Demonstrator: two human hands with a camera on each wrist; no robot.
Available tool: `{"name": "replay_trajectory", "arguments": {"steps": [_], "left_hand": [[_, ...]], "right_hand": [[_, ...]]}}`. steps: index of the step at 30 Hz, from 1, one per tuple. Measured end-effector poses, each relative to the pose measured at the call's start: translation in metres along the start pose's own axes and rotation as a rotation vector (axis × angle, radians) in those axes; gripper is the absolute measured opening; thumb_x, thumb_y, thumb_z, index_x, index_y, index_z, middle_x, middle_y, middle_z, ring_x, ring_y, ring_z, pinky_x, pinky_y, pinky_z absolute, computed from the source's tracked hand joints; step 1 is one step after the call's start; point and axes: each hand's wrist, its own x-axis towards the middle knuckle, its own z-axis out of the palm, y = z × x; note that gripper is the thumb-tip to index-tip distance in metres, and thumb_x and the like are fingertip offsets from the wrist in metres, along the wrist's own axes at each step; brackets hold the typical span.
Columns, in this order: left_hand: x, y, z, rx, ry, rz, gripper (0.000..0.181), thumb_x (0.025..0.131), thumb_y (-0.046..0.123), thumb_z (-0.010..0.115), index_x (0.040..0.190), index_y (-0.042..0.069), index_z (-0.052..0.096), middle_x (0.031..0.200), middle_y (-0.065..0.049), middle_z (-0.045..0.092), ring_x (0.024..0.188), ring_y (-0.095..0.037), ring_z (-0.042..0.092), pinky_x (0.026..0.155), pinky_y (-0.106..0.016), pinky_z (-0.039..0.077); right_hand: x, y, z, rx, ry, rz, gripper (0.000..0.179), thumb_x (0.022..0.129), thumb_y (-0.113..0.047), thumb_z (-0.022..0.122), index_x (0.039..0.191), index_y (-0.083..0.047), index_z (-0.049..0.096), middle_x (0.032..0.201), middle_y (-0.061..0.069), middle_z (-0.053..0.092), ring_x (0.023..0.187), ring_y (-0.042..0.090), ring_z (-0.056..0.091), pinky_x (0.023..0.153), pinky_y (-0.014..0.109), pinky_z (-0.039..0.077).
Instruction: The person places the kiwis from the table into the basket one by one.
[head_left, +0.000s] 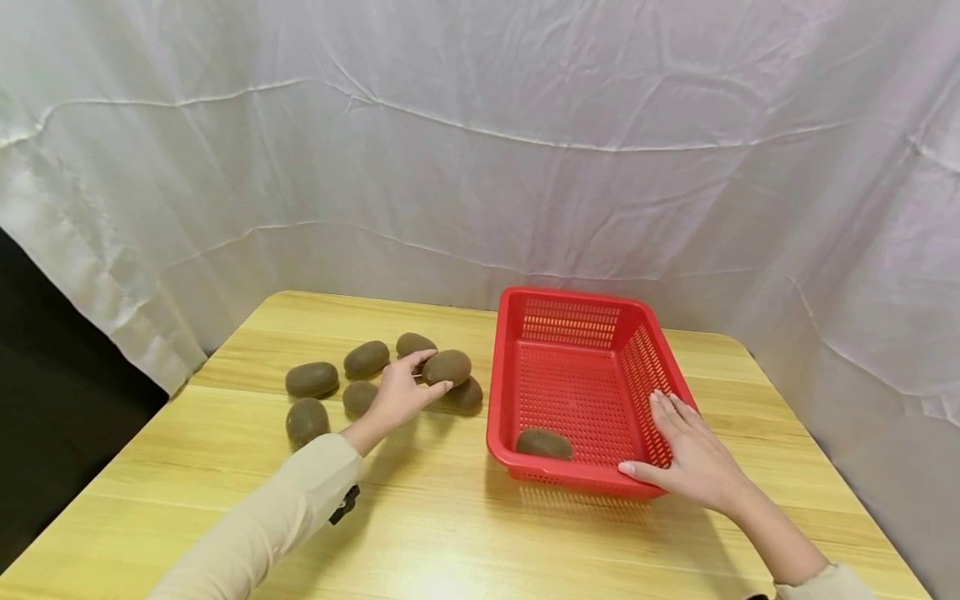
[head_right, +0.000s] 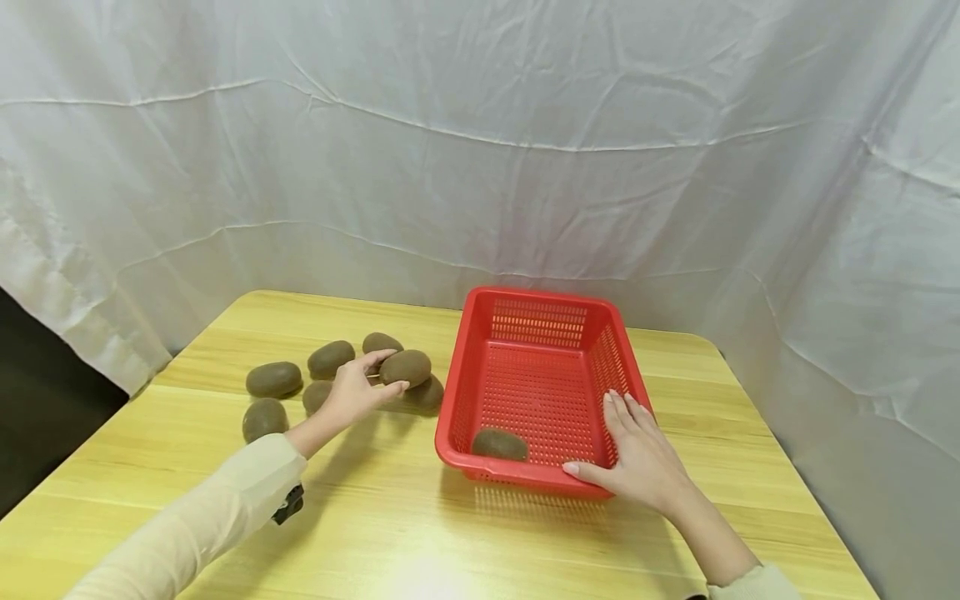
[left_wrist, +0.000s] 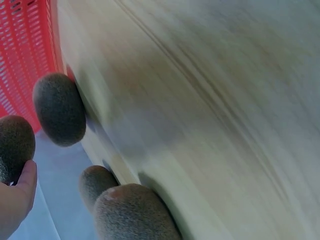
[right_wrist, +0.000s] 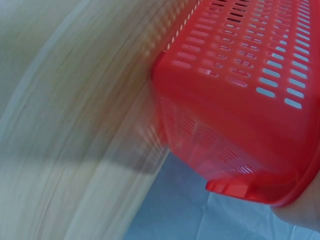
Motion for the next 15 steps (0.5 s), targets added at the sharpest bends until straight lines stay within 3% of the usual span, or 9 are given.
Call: {"name": "replay_trajectory", "arguments": {"steps": [15], "left_hand": [[0.001, 0.014, 0.0, -0.028, 0.014, -0.008, 0.056, 0.079, 0.016, 0.073, 0.129, 0.001, 0.052, 0.124, -0.017, 0.059, 0.108, -0.031, 0.061, 0.088, -0.038, 0.053]], "right_hand": [[-0.002, 0.0, -0.004, 0.005, -0.013, -0.006, 0.106, 0.074, -0.058, 0.066, 0.142, 0.01, 0.023, 0.147, 0.03, 0.025, 0.132, 0.049, 0.023, 0.103, 0.066, 0.026]]}}
